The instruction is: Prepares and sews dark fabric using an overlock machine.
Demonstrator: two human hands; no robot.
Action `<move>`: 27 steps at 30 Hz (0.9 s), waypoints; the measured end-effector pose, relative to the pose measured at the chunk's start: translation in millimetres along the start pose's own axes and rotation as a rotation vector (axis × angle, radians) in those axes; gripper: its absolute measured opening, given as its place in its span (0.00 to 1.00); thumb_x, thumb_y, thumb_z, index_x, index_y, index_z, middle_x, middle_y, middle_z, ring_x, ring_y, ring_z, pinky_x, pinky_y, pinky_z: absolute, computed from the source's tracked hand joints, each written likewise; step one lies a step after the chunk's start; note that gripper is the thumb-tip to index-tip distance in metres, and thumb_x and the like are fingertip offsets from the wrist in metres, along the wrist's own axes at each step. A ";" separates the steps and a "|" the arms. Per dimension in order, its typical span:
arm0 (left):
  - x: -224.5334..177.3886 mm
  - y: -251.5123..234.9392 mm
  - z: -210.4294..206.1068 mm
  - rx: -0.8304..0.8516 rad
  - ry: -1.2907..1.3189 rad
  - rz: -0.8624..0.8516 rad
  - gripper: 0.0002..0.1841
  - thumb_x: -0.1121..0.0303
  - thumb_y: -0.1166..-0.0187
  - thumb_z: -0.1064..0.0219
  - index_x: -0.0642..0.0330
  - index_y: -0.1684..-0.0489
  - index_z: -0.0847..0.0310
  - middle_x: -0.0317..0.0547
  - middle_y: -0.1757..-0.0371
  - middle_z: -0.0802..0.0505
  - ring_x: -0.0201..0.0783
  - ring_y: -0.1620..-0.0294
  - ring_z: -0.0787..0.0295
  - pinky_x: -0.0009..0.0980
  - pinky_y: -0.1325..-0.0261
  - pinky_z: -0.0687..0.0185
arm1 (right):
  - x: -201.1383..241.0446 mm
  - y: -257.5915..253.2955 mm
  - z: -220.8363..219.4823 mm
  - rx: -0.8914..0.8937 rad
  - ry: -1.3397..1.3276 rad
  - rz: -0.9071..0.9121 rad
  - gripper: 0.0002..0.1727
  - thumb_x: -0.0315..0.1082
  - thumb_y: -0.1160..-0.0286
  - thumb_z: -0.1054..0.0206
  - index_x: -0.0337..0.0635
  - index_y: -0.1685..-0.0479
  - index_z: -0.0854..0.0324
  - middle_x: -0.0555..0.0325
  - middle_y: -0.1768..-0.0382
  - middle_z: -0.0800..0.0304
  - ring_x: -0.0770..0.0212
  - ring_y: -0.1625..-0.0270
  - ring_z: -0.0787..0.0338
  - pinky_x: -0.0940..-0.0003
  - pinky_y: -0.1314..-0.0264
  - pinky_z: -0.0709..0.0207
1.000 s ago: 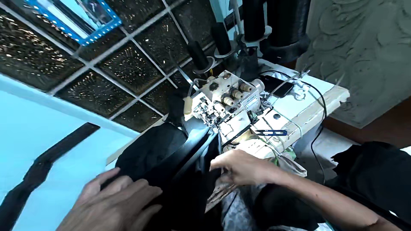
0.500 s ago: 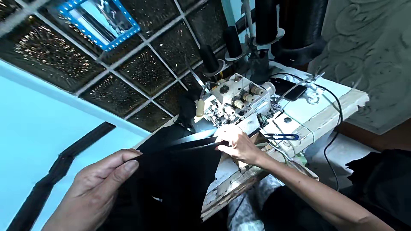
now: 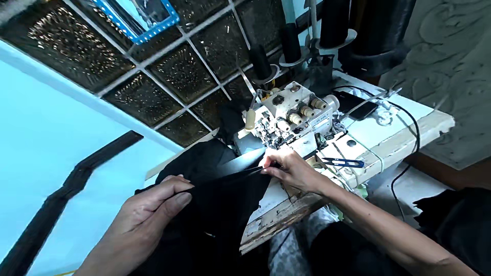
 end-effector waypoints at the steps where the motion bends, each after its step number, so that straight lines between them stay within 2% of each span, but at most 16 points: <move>1: -1.8 -1.5 -2.4 0.001 -0.010 -0.005 0.12 0.50 0.12 0.41 0.37 0.59 0.11 0.15 0.54 0.08 0.17 0.43 0.15 0.25 0.28 0.24 | 0.8 4.4 2.9 0.013 0.017 0.000 0.07 0.29 0.22 0.33 0.33 0.63 0.14 0.52 0.68 0.11 0.61 0.63 0.11 0.64 0.56 0.19; 4: -7.3 -7.5 -13.6 -0.003 -0.102 -0.026 0.14 0.50 0.12 0.42 0.41 0.62 0.12 0.15 0.59 0.09 0.15 0.44 0.15 0.26 0.25 0.26 | 2.3 22.8 10.8 0.049 0.076 0.022 0.08 0.30 0.19 0.36 0.34 0.59 0.15 0.50 0.66 0.09 0.59 0.61 0.09 0.64 0.53 0.17; 6: -12.7 -12.0 -24.4 -0.007 -0.182 -0.043 0.16 0.53 0.13 0.42 0.46 0.64 0.11 0.17 0.61 0.09 0.14 0.43 0.15 0.30 0.18 0.32 | 3.6 35.6 15.0 0.100 0.110 0.055 0.09 0.28 0.18 0.39 0.34 0.56 0.13 0.48 0.63 0.07 0.54 0.58 0.08 0.59 0.48 0.18; 8: -17.6 -17.1 -35.7 0.009 -0.263 -0.087 0.18 0.54 0.11 0.44 0.51 0.63 0.11 0.21 0.63 0.09 0.13 0.45 0.16 0.31 0.15 0.37 | 6.1 48.1 17.5 0.152 0.174 0.089 0.10 0.27 0.18 0.41 0.37 0.54 0.13 0.49 0.64 0.08 0.51 0.58 0.09 0.54 0.44 0.21; 11: -24.1 -22.7 -52.0 0.027 -0.412 -0.180 0.20 0.54 0.10 0.47 0.53 0.64 0.10 0.28 0.66 0.10 0.20 0.49 0.16 0.38 0.16 0.43 | 12.6 64.5 17.1 0.209 0.254 0.119 0.10 0.21 0.22 0.41 0.37 0.54 0.13 0.50 0.65 0.08 0.51 0.56 0.07 0.51 0.30 0.23; 13: -27.3 -26.1 -61.6 0.023 -0.472 -0.234 0.21 0.54 0.11 0.47 0.52 0.64 0.09 0.32 0.68 0.09 0.28 0.51 0.15 0.45 0.17 0.44 | 15.1 72.0 15.8 0.214 0.274 0.139 0.09 0.22 0.22 0.40 0.38 0.56 0.13 0.51 0.65 0.07 0.53 0.55 0.06 0.53 0.27 0.25; 17: -25.1 -32.1 -69.9 0.015 -0.505 -0.255 0.19 0.55 0.12 0.46 0.50 0.65 0.09 0.29 0.70 0.11 0.29 0.53 0.15 0.49 0.17 0.44 | 11.6 72.9 15.9 0.143 0.260 0.147 0.08 0.24 0.22 0.39 0.38 0.59 0.13 0.52 0.65 0.06 0.56 0.53 0.05 0.57 0.24 0.26; 22: -16.2 -35.5 -67.1 -0.032 -0.551 -0.229 0.18 0.56 0.14 0.44 0.49 0.66 0.07 0.27 0.72 0.10 0.30 0.56 0.13 0.53 0.19 0.41 | -15.4 55.1 12.9 0.026 0.294 0.138 0.09 0.26 0.23 0.36 0.40 0.58 0.09 0.52 0.57 0.03 0.56 0.47 0.05 0.53 0.27 0.24; 27: -11.3 -31.4 -65.7 -0.058 -0.556 -0.183 0.18 0.53 0.17 0.41 0.49 0.69 0.07 0.27 0.74 0.10 0.29 0.59 0.13 0.52 0.19 0.40 | -36.6 32.0 10.4 -0.067 0.401 0.173 0.07 0.29 0.26 0.33 0.44 0.63 0.07 0.57 0.63 0.05 0.55 0.47 0.09 0.52 0.33 0.25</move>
Point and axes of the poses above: each hand's wrist, its own y-axis away from the middle knuckle, its own z-axis out of the back of the hand, x = y × z, the point moved 4 cm from there along -y, towards the middle knuckle
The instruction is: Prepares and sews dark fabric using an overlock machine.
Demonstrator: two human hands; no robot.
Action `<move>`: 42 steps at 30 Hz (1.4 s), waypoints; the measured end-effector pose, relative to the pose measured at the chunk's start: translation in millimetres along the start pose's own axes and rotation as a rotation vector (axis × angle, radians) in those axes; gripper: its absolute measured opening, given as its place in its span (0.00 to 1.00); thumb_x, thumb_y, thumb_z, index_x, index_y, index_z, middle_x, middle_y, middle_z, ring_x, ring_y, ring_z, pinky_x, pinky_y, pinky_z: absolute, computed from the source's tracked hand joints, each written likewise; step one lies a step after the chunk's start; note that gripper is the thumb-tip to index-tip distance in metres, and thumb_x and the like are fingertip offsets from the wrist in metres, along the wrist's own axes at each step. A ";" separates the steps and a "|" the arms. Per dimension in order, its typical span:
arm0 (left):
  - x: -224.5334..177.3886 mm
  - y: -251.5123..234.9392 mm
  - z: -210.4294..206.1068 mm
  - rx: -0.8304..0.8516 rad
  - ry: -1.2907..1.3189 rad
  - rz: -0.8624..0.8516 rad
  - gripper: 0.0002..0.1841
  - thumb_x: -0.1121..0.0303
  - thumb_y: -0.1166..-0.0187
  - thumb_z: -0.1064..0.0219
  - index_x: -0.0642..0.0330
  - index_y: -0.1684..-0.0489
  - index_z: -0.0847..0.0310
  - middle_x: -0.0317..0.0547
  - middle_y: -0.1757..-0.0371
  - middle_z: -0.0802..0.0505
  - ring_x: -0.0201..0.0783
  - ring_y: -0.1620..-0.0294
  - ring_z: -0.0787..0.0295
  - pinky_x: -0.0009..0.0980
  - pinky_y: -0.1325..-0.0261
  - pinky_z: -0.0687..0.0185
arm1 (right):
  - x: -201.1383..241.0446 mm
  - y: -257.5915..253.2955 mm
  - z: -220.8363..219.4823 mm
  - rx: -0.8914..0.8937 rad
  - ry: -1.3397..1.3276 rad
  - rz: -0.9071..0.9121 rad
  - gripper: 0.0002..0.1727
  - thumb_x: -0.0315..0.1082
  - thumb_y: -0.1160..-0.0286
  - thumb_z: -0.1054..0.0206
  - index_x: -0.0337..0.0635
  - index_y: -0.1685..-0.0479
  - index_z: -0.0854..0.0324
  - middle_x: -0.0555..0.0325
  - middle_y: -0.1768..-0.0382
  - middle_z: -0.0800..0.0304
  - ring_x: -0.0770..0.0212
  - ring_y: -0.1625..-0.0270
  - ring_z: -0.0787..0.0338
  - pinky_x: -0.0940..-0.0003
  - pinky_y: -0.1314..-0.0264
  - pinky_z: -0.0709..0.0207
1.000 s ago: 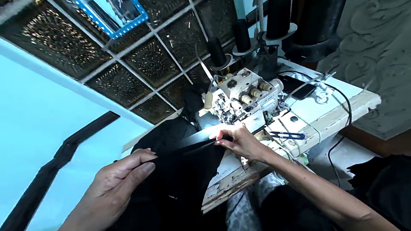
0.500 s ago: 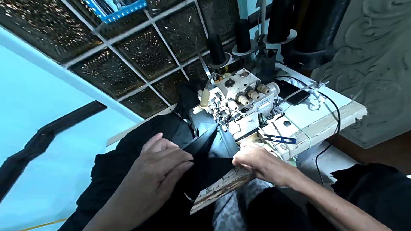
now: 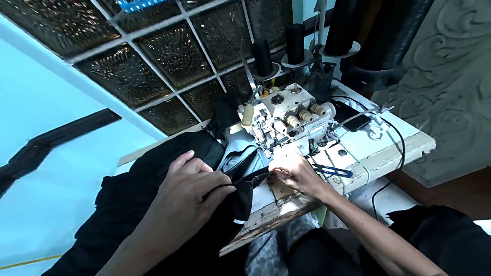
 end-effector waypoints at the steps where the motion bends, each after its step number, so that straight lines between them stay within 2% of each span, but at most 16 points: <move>1: 0.6 1.3 -0.1 -0.005 0.000 0.009 0.18 0.53 0.17 0.41 0.49 0.69 0.07 0.27 0.74 0.10 0.29 0.59 0.13 0.53 0.20 0.40 | -3.5 -4.6 -1.8 -0.015 0.015 0.013 0.06 0.29 0.27 0.31 0.44 0.64 0.07 0.56 0.64 0.06 0.53 0.48 0.09 0.50 0.33 0.24; 5: 3.8 9.8 4.2 -0.045 -0.020 0.028 0.17 0.54 0.18 0.39 0.50 0.67 0.06 0.29 0.72 0.09 0.30 0.60 0.13 0.53 0.21 0.39 | -14.5 -15.5 -6.8 -0.044 0.014 0.067 0.07 0.27 0.32 0.30 0.43 0.64 0.06 0.55 0.65 0.06 0.51 0.49 0.09 0.47 0.31 0.27; 9: 7.7 25.0 12.4 -0.063 0.001 0.071 0.18 0.53 0.18 0.39 0.53 0.53 0.06 0.31 0.61 0.06 0.30 0.54 0.14 0.56 0.19 0.42 | -10.2 -17.1 -6.7 0.005 0.022 0.021 0.07 0.25 0.32 0.31 0.42 0.63 0.07 0.54 0.63 0.06 0.48 0.47 0.10 0.47 0.34 0.25; 12: 9.5 31.7 15.3 -0.056 0.046 0.086 0.17 0.54 0.18 0.40 0.50 0.49 0.07 0.29 0.58 0.05 0.27 0.50 0.14 0.53 0.18 0.43 | 1.7 -26.8 -3.8 0.113 -0.010 0.028 0.11 0.20 0.37 0.32 0.42 0.60 0.08 0.52 0.57 0.06 0.47 0.41 0.11 0.46 0.29 0.26; 14: 9.0 32.6 15.4 -0.051 0.058 0.073 0.16 0.55 0.17 0.40 0.48 0.51 0.06 0.27 0.59 0.06 0.27 0.50 0.15 0.53 0.19 0.42 | 17.2 -36.2 1.7 0.198 -0.089 0.039 0.14 0.19 0.33 0.35 0.43 0.57 0.07 0.52 0.47 0.07 0.50 0.34 0.13 0.50 0.25 0.27; 17: 5.1 31.6 13.0 -0.040 0.061 0.035 0.15 0.57 0.16 0.41 0.45 0.52 0.05 0.26 0.64 0.08 0.28 0.51 0.15 0.53 0.20 0.40 | 45.3 -50.2 12.1 0.327 -0.219 0.018 0.15 0.25 0.23 0.41 0.44 0.56 0.06 0.51 0.40 0.10 0.53 0.30 0.18 0.55 0.25 0.29; 20: -0.6 29.5 11.4 -0.020 0.025 -0.013 0.15 0.57 0.16 0.42 0.44 0.52 0.05 0.28 0.67 0.09 0.31 0.52 0.14 0.53 0.21 0.40 | 58.2 -61.2 15.6 0.438 -0.200 0.042 0.13 0.39 0.20 0.36 0.44 0.62 0.07 0.52 0.37 0.11 0.53 0.28 0.19 0.52 0.24 0.31; 21: -2.1 29.5 10.8 -0.008 0.014 -0.023 0.15 0.57 0.15 0.42 0.44 0.52 0.06 0.28 0.67 0.10 0.31 0.52 0.14 0.54 0.21 0.40 | 59.0 -63.4 15.1 0.468 -0.171 0.060 0.13 0.43 0.22 0.32 0.45 0.65 0.08 0.53 0.38 0.11 0.53 0.30 0.18 0.50 0.25 0.31; 23: -4.0 30.0 9.9 0.007 0.000 -0.036 0.15 0.57 0.15 0.42 0.45 0.53 0.06 0.29 0.67 0.10 0.33 0.51 0.14 0.55 0.20 0.42 | 59.5 -66.1 13.1 0.510 -0.117 0.080 0.11 0.43 0.28 0.25 0.46 0.69 0.09 0.55 0.48 0.10 0.55 0.40 0.14 0.50 0.34 0.28; 27: -5.2 31.3 7.3 0.031 -0.043 -0.062 0.15 0.58 0.16 0.42 0.45 0.53 0.06 0.30 0.67 0.09 0.37 0.52 0.14 0.57 0.22 0.40 | 58.1 -67.9 9.5 0.583 -0.148 0.017 0.08 0.36 0.27 0.26 0.41 0.70 0.11 0.56 0.69 0.13 0.58 0.58 0.14 0.55 0.46 0.28; 30: -2.7 32.6 4.0 0.072 -0.128 -0.081 0.15 0.57 0.18 0.42 0.45 0.56 0.06 0.31 0.70 0.10 0.41 0.52 0.12 0.62 0.23 0.40 | 47.8 -63.5 6.1 0.522 -0.262 -0.018 0.10 0.34 0.28 0.26 0.39 0.73 0.14 0.59 0.76 0.16 0.66 0.68 0.16 0.67 0.60 0.27; 32: 2.9 31.1 2.6 0.098 -0.214 -0.095 0.14 0.56 0.21 0.41 0.47 0.66 0.08 0.34 0.73 0.11 0.46 0.53 0.11 0.67 0.23 0.41 | 40.8 -58.2 6.2 0.475 -0.367 -0.089 0.10 0.34 0.29 0.25 0.39 0.74 0.15 0.62 0.79 0.17 0.74 0.73 0.21 0.76 0.68 0.30; 34: 13.9 30.0 1.9 0.121 -0.280 -0.097 0.16 0.54 0.24 0.39 0.50 0.76 0.12 0.38 0.75 0.13 0.52 0.51 0.11 0.73 0.24 0.42 | 36.9 -52.2 7.9 0.442 -0.406 -0.127 0.10 0.35 0.28 0.25 0.39 0.74 0.16 0.66 0.80 0.18 0.79 0.75 0.23 0.81 0.70 0.33; 36: 26.8 29.3 3.8 0.129 -0.305 -0.083 0.21 0.49 0.26 0.37 0.53 0.83 0.16 0.42 0.74 0.13 0.57 0.46 0.12 0.75 0.25 0.44 | 34.1 -46.3 8.8 0.409 -0.404 -0.116 0.10 0.35 0.28 0.26 0.39 0.73 0.15 0.65 0.79 0.16 0.80 0.74 0.21 0.82 0.69 0.30; 39: 45.3 26.9 13.0 0.110 -0.277 -0.034 0.26 0.40 0.27 0.38 0.55 0.79 0.15 0.45 0.67 0.10 0.60 0.38 0.15 0.75 0.23 0.48 | 28.4 -37.5 9.1 0.372 -0.397 -0.115 0.09 0.33 0.28 0.26 0.37 0.71 0.14 0.62 0.76 0.14 0.78 0.71 0.18 0.82 0.65 0.26; 42: 53.5 21.9 23.4 0.088 -0.142 0.034 0.24 0.40 0.27 0.37 0.54 0.75 0.18 0.42 0.68 0.12 0.53 0.44 0.15 0.69 0.25 0.45 | 23.9 -29.5 9.5 0.330 -0.407 -0.107 0.09 0.33 0.28 0.26 0.36 0.71 0.14 0.61 0.75 0.13 0.78 0.69 0.16 0.82 0.62 0.24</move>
Point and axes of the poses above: each hand's wrist, its own y-axis away from the middle knuckle, its own z-axis out of the back of the hand, x = y × z, the point moved 4 cm from there along -y, towards the middle knuckle
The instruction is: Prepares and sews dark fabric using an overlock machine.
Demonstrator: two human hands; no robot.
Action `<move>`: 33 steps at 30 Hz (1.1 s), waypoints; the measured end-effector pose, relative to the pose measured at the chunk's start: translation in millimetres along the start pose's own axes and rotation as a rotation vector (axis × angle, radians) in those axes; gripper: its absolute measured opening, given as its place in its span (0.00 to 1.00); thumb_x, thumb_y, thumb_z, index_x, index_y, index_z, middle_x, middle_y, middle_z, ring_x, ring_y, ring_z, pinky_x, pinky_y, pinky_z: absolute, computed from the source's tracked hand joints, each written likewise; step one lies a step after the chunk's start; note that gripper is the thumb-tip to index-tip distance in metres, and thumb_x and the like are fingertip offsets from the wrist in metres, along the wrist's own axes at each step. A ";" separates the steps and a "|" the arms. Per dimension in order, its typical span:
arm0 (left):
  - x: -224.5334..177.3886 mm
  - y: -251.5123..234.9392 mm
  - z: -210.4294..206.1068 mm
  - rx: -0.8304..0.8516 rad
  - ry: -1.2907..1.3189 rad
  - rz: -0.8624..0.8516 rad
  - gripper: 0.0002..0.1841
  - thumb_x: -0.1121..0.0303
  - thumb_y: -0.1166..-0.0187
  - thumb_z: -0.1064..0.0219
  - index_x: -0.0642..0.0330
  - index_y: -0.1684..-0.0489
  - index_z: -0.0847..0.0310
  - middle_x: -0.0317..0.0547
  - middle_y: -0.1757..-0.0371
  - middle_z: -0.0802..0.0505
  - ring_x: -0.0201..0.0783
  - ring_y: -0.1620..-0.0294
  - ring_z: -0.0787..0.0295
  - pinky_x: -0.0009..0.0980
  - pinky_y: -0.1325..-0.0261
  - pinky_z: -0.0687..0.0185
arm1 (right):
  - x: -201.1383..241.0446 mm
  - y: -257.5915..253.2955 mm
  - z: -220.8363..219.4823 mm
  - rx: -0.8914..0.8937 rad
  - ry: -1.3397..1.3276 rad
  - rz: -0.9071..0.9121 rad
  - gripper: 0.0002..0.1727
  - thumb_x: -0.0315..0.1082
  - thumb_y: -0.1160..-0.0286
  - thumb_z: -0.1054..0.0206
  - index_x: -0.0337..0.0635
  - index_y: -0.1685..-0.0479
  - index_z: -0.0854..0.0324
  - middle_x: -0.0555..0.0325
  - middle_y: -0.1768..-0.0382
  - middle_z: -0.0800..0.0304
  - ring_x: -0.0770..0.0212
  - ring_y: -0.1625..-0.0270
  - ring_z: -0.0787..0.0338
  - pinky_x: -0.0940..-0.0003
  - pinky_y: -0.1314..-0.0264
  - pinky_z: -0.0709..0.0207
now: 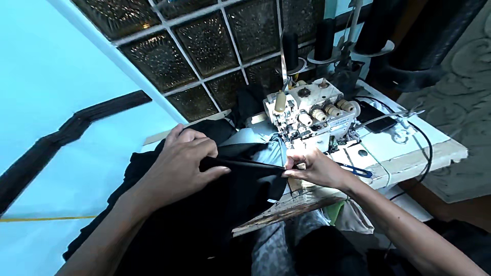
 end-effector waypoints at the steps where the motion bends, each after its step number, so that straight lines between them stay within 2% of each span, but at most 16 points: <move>1: 0.5 -1.6 1.6 0.003 0.059 0.010 0.21 0.44 0.26 0.36 0.54 0.75 0.18 0.39 0.69 0.13 0.49 0.47 0.15 0.66 0.26 0.43 | -0.8 2.0 -0.2 -0.004 -0.004 -0.004 0.10 0.34 0.27 0.27 0.36 0.71 0.14 0.61 0.75 0.13 0.79 0.69 0.16 0.83 0.62 0.24; 4: -4.0 -7.2 1.2 0.019 0.156 0.017 0.15 0.52 0.25 0.36 0.53 0.75 0.20 0.34 0.72 0.17 0.39 0.56 0.16 0.59 0.27 0.37 | -3.7 7.4 -1.1 -0.012 -0.032 -0.011 0.10 0.33 0.27 0.27 0.35 0.69 0.15 0.59 0.73 0.12 0.77 0.67 0.16 0.81 0.60 0.24; 6: -7.9 -11.8 0.1 0.017 0.140 0.001 0.14 0.54 0.25 0.36 0.53 0.73 0.20 0.34 0.73 0.18 0.38 0.59 0.17 0.59 0.26 0.36 | -5.5 10.9 -0.2 -0.020 -0.053 -0.037 0.10 0.34 0.27 0.27 0.33 0.63 0.15 0.57 0.69 0.09 0.76 0.63 0.12 0.80 0.54 0.20; 8: -14.5 -17.3 0.9 0.002 0.073 -0.055 0.12 0.58 0.24 0.36 0.56 0.65 0.16 0.38 0.70 0.13 0.43 0.58 0.13 0.65 0.26 0.37 | -5.0 15.1 0.7 -0.015 -0.065 -0.062 0.12 0.34 0.27 0.26 0.33 0.56 0.15 0.56 0.65 0.06 0.75 0.60 0.09 0.79 0.50 0.17; 10: -24.6 -23.2 1.8 0.010 -0.049 -0.135 0.15 0.60 0.20 0.39 0.61 0.52 0.11 0.44 0.62 0.07 0.52 0.53 0.10 0.72 0.25 0.41 | -3.7 19.6 0.8 0.019 -0.075 -0.058 0.12 0.32 0.27 0.26 0.32 0.52 0.13 0.54 0.63 0.05 0.73 0.59 0.08 0.77 0.48 0.16; 11: -31.0 -26.2 2.5 0.011 -0.110 -0.172 0.16 0.61 0.18 0.41 0.61 0.51 0.11 0.46 0.62 0.08 0.54 0.52 0.10 0.73 0.24 0.44 | -2.4 21.9 1.1 0.047 -0.068 -0.064 0.12 0.31 0.27 0.26 0.32 0.51 0.12 0.53 0.61 0.04 0.72 0.58 0.07 0.77 0.47 0.16; 14: -52.5 -36.3 8.7 -0.029 -0.180 -0.249 0.16 0.64 0.16 0.43 0.60 0.68 0.11 0.46 0.70 0.14 0.55 0.52 0.14 0.70 0.21 0.48 | 1.5 31.0 4.0 0.098 -0.043 -0.084 0.10 0.28 0.27 0.27 0.33 0.53 0.11 0.52 0.59 0.04 0.71 0.55 0.07 0.77 0.44 0.17; 15: -59.2 -39.6 10.9 -0.047 -0.177 -0.265 0.16 0.65 0.16 0.44 0.59 0.71 0.12 0.46 0.71 0.14 0.54 0.52 0.15 0.68 0.20 0.48 | 3.1 34.3 5.2 0.092 -0.040 -0.081 0.08 0.28 0.28 0.27 0.33 0.55 0.10 0.52 0.60 0.04 0.71 0.55 0.07 0.78 0.44 0.18; 19: -71.0 -48.6 7.3 -0.095 -0.127 -0.299 0.16 0.67 0.17 0.45 0.62 0.70 0.12 0.48 0.69 0.14 0.55 0.51 0.15 0.67 0.20 0.48 | 5.5 45.7 4.5 0.020 -0.063 -0.041 0.05 0.26 0.33 0.26 0.34 0.63 0.09 0.53 0.64 0.06 0.71 0.54 0.10 0.79 0.43 0.22; 24: -57.9 -56.2 -4.0 -0.092 -0.101 -0.264 0.17 0.63 0.16 0.45 0.60 0.67 0.12 0.47 0.66 0.13 0.54 0.48 0.15 0.66 0.20 0.48 | -13.1 39.2 2.3 -0.082 -0.069 -0.054 0.05 0.26 0.32 0.27 0.35 0.62 0.08 0.54 0.63 0.06 0.71 0.54 0.12 0.77 0.44 0.23; 26: -54.9 -59.7 -4.6 -0.103 -0.080 -0.250 0.16 0.63 0.16 0.45 0.60 0.66 0.11 0.48 0.65 0.12 0.55 0.47 0.15 0.67 0.21 0.47 | -22.6 33.3 1.9 -0.135 -0.048 -0.066 0.05 0.27 0.30 0.29 0.37 0.62 0.08 0.57 0.62 0.06 0.71 0.53 0.12 0.72 0.42 0.22; 28: -54.5 -61.5 -4.4 -0.111 -0.025 -0.238 0.16 0.63 0.17 0.44 0.60 0.67 0.11 0.47 0.65 0.11 0.53 0.45 0.13 0.66 0.19 0.47 | -30.6 27.8 1.0 -0.183 -0.014 -0.075 0.06 0.26 0.30 0.30 0.38 0.60 0.07 0.58 0.60 0.05 0.68 0.51 0.10 0.63 0.37 0.23; 31: -60.9 -59.0 -9.1 -0.104 0.137 -0.242 0.16 0.63 0.18 0.42 0.59 0.69 0.10 0.42 0.65 0.10 0.42 0.48 0.11 0.59 0.16 0.42 | -40.5 20.4 0.5 -0.289 0.101 -0.040 0.08 0.25 0.32 0.30 0.41 0.61 0.06 0.58 0.62 0.06 0.61 0.50 0.12 0.53 0.28 0.30; 32: -66.4 -56.4 -12.6 -0.101 0.199 -0.226 0.15 0.62 0.18 0.41 0.58 0.69 0.11 0.39 0.66 0.10 0.36 0.52 0.12 0.51 0.17 0.37 | -42.5 18.1 -0.4 -0.341 0.163 -0.004 0.08 0.24 0.34 0.30 0.42 0.61 0.05 0.57 0.63 0.06 0.59 0.51 0.12 0.49 0.25 0.33; 33: -74.1 -53.2 -17.5 -0.099 0.251 -0.197 0.15 0.62 0.18 0.40 0.58 0.70 0.11 0.37 0.68 0.11 0.31 0.56 0.13 0.40 0.25 0.29 | -43.4 15.9 -2.4 -0.402 0.230 0.040 0.09 0.23 0.35 0.29 0.41 0.61 0.05 0.55 0.65 0.06 0.55 0.52 0.11 0.45 0.24 0.35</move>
Point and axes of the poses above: each hand's wrist, its own y-axis away from the middle knuckle, its own z-axis out of the back of the hand, x = y × z, the point moved 4 cm from there along -y, towards the middle knuckle
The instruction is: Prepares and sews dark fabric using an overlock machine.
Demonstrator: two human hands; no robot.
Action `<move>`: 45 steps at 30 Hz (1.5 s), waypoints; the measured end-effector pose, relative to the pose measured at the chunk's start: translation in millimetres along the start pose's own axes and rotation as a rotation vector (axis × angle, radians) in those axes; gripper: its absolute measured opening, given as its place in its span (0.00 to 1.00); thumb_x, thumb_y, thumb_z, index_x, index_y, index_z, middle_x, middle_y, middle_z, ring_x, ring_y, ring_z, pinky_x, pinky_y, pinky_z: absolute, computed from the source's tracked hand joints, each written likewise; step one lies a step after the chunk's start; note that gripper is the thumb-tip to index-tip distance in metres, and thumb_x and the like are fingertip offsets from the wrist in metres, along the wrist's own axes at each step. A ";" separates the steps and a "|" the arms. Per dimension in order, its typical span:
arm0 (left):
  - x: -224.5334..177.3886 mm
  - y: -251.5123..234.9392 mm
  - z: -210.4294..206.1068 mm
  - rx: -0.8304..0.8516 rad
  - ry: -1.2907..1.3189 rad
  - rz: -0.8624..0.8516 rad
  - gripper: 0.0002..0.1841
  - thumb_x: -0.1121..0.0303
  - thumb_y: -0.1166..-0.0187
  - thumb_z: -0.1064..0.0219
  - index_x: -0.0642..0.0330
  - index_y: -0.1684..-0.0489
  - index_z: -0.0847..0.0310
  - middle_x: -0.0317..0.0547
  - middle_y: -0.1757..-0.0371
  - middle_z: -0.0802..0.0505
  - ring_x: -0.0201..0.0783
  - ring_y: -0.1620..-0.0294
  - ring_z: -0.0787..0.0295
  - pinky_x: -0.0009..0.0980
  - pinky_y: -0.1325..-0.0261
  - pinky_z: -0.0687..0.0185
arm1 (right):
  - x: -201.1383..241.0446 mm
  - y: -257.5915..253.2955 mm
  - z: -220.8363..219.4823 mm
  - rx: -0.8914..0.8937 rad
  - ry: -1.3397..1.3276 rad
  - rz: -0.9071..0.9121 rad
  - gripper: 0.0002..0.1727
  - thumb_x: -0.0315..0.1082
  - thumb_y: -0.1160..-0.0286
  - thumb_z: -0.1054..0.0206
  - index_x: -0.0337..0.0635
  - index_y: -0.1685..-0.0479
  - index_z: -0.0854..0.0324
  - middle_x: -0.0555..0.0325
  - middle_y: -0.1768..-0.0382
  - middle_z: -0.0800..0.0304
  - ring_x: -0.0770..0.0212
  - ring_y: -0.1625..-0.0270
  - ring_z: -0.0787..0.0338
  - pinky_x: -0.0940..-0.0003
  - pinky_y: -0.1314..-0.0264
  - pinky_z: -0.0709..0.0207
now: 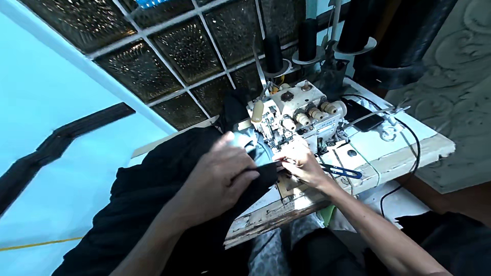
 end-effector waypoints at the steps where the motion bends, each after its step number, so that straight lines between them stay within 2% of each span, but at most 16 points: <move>1: -7.8 2.2 -9.2 -0.003 0.057 0.030 0.14 0.63 0.19 0.39 0.58 0.71 0.11 0.37 0.71 0.12 0.29 0.62 0.16 0.29 0.43 0.23 | 0.0 0.1 -3.6 -0.060 0.046 0.037 0.09 0.23 0.35 0.30 0.40 0.61 0.05 0.53 0.64 0.06 0.52 0.52 0.11 0.41 0.23 0.36; 2: -16.3 4.8 -19.9 0.003 0.139 0.069 0.13 0.66 0.21 0.39 0.61 0.72 0.12 0.40 0.73 0.13 0.30 0.67 0.17 0.24 0.57 0.23 | -0.3 1.7 -8.0 -0.120 0.088 0.068 0.09 0.23 0.36 0.30 0.40 0.61 0.05 0.53 0.64 0.06 0.50 0.52 0.10 0.38 0.24 0.35; 3: -25.7 8.0 -31.4 0.009 0.240 0.122 0.11 0.69 0.22 0.38 0.64 0.72 0.13 0.45 0.74 0.14 0.32 0.69 0.18 0.24 0.62 0.24 | -0.2 4.3 -11.9 -0.174 0.116 0.077 0.10 0.23 0.36 0.30 0.41 0.62 0.05 0.53 0.64 0.05 0.50 0.52 0.09 0.37 0.24 0.34; 4: -34.9 11.8 -43.3 0.001 0.330 0.183 0.10 0.71 0.23 0.37 0.66 0.72 0.13 0.47 0.74 0.14 0.32 0.69 0.18 0.23 0.64 0.24 | 0.1 7.6 -14.7 -0.223 0.131 0.065 0.10 0.23 0.36 0.30 0.42 0.62 0.04 0.53 0.63 0.04 0.51 0.51 0.08 0.37 0.25 0.33; 8: -67.3 29.3 -88.0 -0.145 0.527 0.363 0.08 0.74 0.29 0.33 0.68 0.75 0.13 0.45 0.76 0.13 0.28 0.70 0.16 0.19 0.64 0.22 | 2.2 23.7 -18.5 -0.328 0.086 -0.081 0.08 0.26 0.30 0.30 0.45 0.65 0.04 0.55 0.57 0.04 0.53 0.42 0.12 0.53 0.28 0.29; 12: -88.9 38.3 -114.3 -0.241 0.482 0.438 0.07 0.74 0.32 0.32 0.66 0.79 0.15 0.44 0.79 0.15 0.28 0.75 0.19 0.18 0.70 0.25 | 2.6 40.8 -20.7 -0.396 0.013 -0.193 0.07 0.26 0.32 0.29 0.44 0.65 0.03 0.46 0.51 0.07 0.50 0.34 0.15 0.60 0.24 0.28; 14: -93.2 40.1 -122.0 -0.257 0.415 0.441 0.06 0.74 0.33 0.32 0.65 0.80 0.15 0.43 0.80 0.16 0.29 0.77 0.19 0.18 0.72 0.25 | 2.3 45.8 -22.8 -0.428 0.019 -0.206 0.07 0.26 0.33 0.29 0.45 0.68 0.04 0.46 0.53 0.08 0.52 0.36 0.15 0.65 0.26 0.28; 18: -86.7 39.4 -129.2 -0.269 0.247 0.415 0.06 0.73 0.34 0.32 0.63 0.79 0.14 0.43 0.81 0.15 0.32 0.79 0.18 0.22 0.75 0.24 | 0.9 47.2 -24.7 -0.449 0.013 -0.210 0.08 0.26 0.32 0.29 0.46 0.68 0.04 0.49 0.55 0.08 0.55 0.37 0.16 0.67 0.25 0.31; 25: -54.8 19.9 -127.9 -0.296 0.108 0.423 0.05 0.74 0.35 0.32 0.65 0.77 0.11 0.45 0.77 0.11 0.35 0.75 0.12 0.26 0.69 0.17 | 0.0 45.1 -21.9 -0.398 -0.006 -0.274 0.09 0.26 0.35 0.29 0.48 0.67 0.03 0.51 0.56 0.07 0.51 0.36 0.16 0.59 0.25 0.30; 29: -35.7 8.4 -127.9 -0.303 0.045 0.445 0.05 0.75 0.33 0.31 0.67 0.74 0.10 0.50 0.73 0.07 0.41 0.71 0.07 0.35 0.65 0.13 | 1.2 43.1 -19.1 -0.344 -0.010 -0.295 0.10 0.26 0.37 0.29 0.49 0.66 0.02 0.54 0.57 0.06 0.51 0.37 0.14 0.53 0.26 0.29; 34: -13.9 -5.4 -128.6 -0.287 -0.001 0.510 0.07 0.73 0.28 0.31 0.65 0.70 0.07 0.52 0.69 0.05 0.47 0.66 0.05 0.44 0.59 0.13 | 1.8 35.6 -15.7 -0.191 0.040 -0.305 0.09 0.29 0.34 0.29 0.46 0.60 0.03 0.50 0.49 0.07 0.46 0.34 0.16 0.44 0.27 0.29; 36: -10.1 -9.5 -125.7 -0.220 0.002 0.545 0.08 0.71 0.24 0.30 0.62 0.68 0.06 0.50 0.69 0.05 0.47 0.65 0.05 0.47 0.57 0.12 | 6.5 31.2 -12.1 -0.119 0.136 -0.275 0.10 0.30 0.31 0.32 0.43 0.60 0.04 0.47 0.48 0.08 0.43 0.33 0.16 0.42 0.28 0.28; 38: -13.6 -15.0 -113.8 -0.083 -0.002 0.549 0.10 0.69 0.21 0.32 0.63 0.66 0.06 0.52 0.68 0.05 0.51 0.63 0.05 0.52 0.57 0.13 | 11.9 27.6 -8.3 -0.059 0.238 -0.246 0.11 0.30 0.29 0.34 0.46 0.59 0.04 0.46 0.48 0.08 0.39 0.31 0.17 0.39 0.28 0.29; 40: -14.7 -17.6 -93.6 -0.011 -0.025 0.481 0.10 0.69 0.18 0.34 0.63 0.63 0.06 0.53 0.65 0.05 0.53 0.62 0.05 0.54 0.57 0.13 | 14.4 26.8 -6.6 -0.027 0.292 -0.232 0.13 0.29 0.28 0.35 0.49 0.56 0.04 0.45 0.46 0.08 0.36 0.28 0.19 0.36 0.26 0.31; 43: 7.2 -20.7 -57.9 -0.037 -0.114 0.342 0.11 0.74 0.16 0.40 0.65 0.54 0.08 0.56 0.58 0.06 0.55 0.60 0.06 0.56 0.59 0.13 | 13.4 27.4 -7.8 -0.034 0.317 -0.204 0.18 0.24 0.32 0.35 0.55 0.52 0.03 0.47 0.45 0.08 0.36 0.26 0.21 0.36 0.23 0.33; 45: 30.5 -21.9 -48.1 -0.039 -0.164 0.221 0.12 0.79 0.19 0.41 0.67 0.53 0.09 0.59 0.52 0.06 0.58 0.53 0.06 0.56 0.53 0.13 | 11.8 29.0 -9.1 -0.043 0.298 -0.198 0.20 0.22 0.33 0.35 0.55 0.52 0.03 0.46 0.45 0.08 0.36 0.25 0.21 0.35 0.23 0.33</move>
Point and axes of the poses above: each hand's wrist, its own y-axis away from the middle knuckle, its own z-axis out of the back of the hand, x = y × z, the point moved 4 cm from there along -y, towards the middle knuckle
